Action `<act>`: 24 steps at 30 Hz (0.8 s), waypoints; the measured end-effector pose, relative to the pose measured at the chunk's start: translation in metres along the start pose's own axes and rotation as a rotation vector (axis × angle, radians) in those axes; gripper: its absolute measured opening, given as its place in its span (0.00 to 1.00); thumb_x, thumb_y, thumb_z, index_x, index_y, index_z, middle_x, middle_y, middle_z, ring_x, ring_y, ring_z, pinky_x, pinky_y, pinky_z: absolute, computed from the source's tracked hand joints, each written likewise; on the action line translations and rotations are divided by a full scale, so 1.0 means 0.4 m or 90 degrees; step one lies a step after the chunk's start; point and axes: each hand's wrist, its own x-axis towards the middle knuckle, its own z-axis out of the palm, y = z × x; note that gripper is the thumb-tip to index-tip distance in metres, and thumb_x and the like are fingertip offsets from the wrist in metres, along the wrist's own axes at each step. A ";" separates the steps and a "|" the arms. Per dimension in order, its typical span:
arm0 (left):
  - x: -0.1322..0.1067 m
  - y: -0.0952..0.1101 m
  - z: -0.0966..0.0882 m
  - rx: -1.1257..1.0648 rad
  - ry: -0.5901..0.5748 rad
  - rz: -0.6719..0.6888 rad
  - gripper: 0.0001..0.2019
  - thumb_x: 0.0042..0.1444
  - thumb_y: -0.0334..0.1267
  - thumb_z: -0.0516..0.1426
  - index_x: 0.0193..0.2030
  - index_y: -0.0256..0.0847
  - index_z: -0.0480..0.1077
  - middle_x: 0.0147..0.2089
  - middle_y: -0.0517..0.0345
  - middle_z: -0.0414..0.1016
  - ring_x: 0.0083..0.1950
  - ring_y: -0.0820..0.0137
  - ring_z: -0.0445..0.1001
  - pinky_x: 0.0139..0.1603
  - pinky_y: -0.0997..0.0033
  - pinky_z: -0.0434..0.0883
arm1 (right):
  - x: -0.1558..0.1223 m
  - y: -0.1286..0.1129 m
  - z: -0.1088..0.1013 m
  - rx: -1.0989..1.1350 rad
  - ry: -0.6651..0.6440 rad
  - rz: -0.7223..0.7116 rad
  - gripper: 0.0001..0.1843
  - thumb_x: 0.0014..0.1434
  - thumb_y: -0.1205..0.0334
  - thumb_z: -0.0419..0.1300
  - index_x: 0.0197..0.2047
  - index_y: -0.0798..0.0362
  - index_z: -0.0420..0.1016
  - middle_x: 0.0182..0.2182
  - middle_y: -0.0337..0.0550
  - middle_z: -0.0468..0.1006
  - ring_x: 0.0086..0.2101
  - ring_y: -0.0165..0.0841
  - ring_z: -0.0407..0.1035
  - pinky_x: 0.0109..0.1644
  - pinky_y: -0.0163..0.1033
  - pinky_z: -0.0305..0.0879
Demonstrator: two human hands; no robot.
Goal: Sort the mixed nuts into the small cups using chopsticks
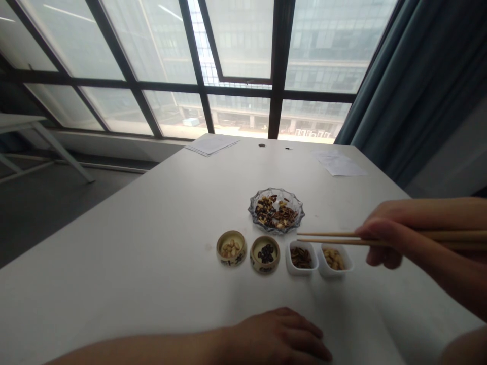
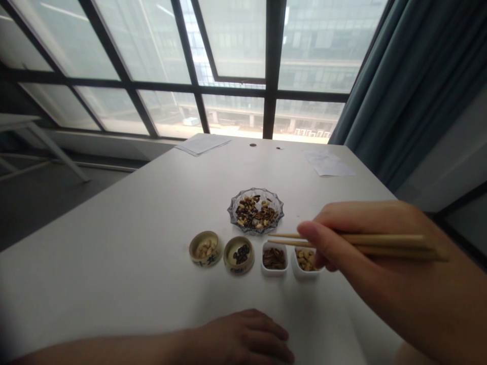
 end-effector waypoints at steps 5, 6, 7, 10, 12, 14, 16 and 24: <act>0.002 0.001 -0.006 -0.008 -0.014 0.000 0.19 0.72 0.42 0.49 0.61 0.37 0.71 0.68 0.51 0.74 0.74 0.64 0.67 0.77 0.66 0.59 | 0.039 0.013 0.043 0.062 0.048 0.074 0.22 0.69 0.44 0.62 0.28 0.47 0.82 0.24 0.42 0.82 0.23 0.37 0.78 0.21 0.35 0.67; 0.002 0.001 -0.008 -0.009 -0.016 -0.001 0.19 0.72 0.42 0.48 0.61 0.37 0.72 0.69 0.52 0.74 0.74 0.64 0.67 0.77 0.67 0.58 | 0.053 0.021 0.057 0.080 0.043 0.086 0.22 0.68 0.44 0.62 0.28 0.48 0.82 0.24 0.42 0.82 0.24 0.37 0.78 0.22 0.35 0.68; 0.003 0.001 -0.009 -0.008 -0.018 -0.001 0.19 0.72 0.41 0.48 0.61 0.37 0.72 0.69 0.52 0.74 0.74 0.64 0.66 0.77 0.67 0.58 | 0.068 0.031 0.071 0.096 0.035 0.099 0.22 0.68 0.44 0.63 0.28 0.49 0.82 0.24 0.42 0.82 0.24 0.37 0.79 0.23 0.35 0.69; 0.003 -0.001 -0.009 -0.011 -0.020 -0.002 0.19 0.72 0.41 0.48 0.62 0.37 0.71 0.69 0.52 0.74 0.74 0.63 0.66 0.77 0.66 0.59 | 0.110 0.071 0.114 0.117 0.009 0.131 0.22 0.68 0.44 0.63 0.30 0.51 0.82 0.24 0.43 0.82 0.25 0.36 0.79 0.25 0.34 0.70; 0.002 -0.002 -0.007 -0.020 -0.018 -0.005 0.20 0.71 0.41 0.49 0.64 0.38 0.70 0.69 0.51 0.74 0.74 0.64 0.66 0.77 0.66 0.59 | 0.129 0.100 0.140 0.118 -0.008 0.142 0.23 0.69 0.44 0.61 0.30 0.52 0.82 0.24 0.44 0.82 0.25 0.36 0.79 0.25 0.35 0.70; 0.001 -0.002 -0.005 -0.029 -0.018 -0.006 0.20 0.71 0.41 0.50 0.65 0.39 0.70 0.69 0.51 0.74 0.75 0.64 0.65 0.77 0.66 0.59 | 0.142 0.127 0.163 0.135 -0.028 0.153 0.24 0.69 0.44 0.61 0.30 0.53 0.83 0.24 0.45 0.82 0.25 0.37 0.79 0.25 0.35 0.70; 0.001 -0.001 -0.004 -0.032 -0.018 -0.006 0.21 0.71 0.41 0.49 0.65 0.38 0.70 0.69 0.51 0.74 0.75 0.64 0.65 0.77 0.67 0.58 | 0.149 0.148 0.183 0.159 -0.040 0.164 0.24 0.68 0.43 0.61 0.31 0.53 0.83 0.25 0.46 0.83 0.26 0.38 0.80 0.26 0.36 0.72; 0.003 0.001 -0.010 -0.038 -0.032 -0.014 0.22 0.72 0.42 0.47 0.65 0.37 0.70 0.69 0.51 0.73 0.75 0.64 0.64 0.78 0.67 0.56 | 0.170 0.202 0.236 0.190 -0.009 0.194 0.25 0.66 0.41 0.63 0.31 0.55 0.83 0.26 0.50 0.84 0.25 0.40 0.81 0.28 0.38 0.76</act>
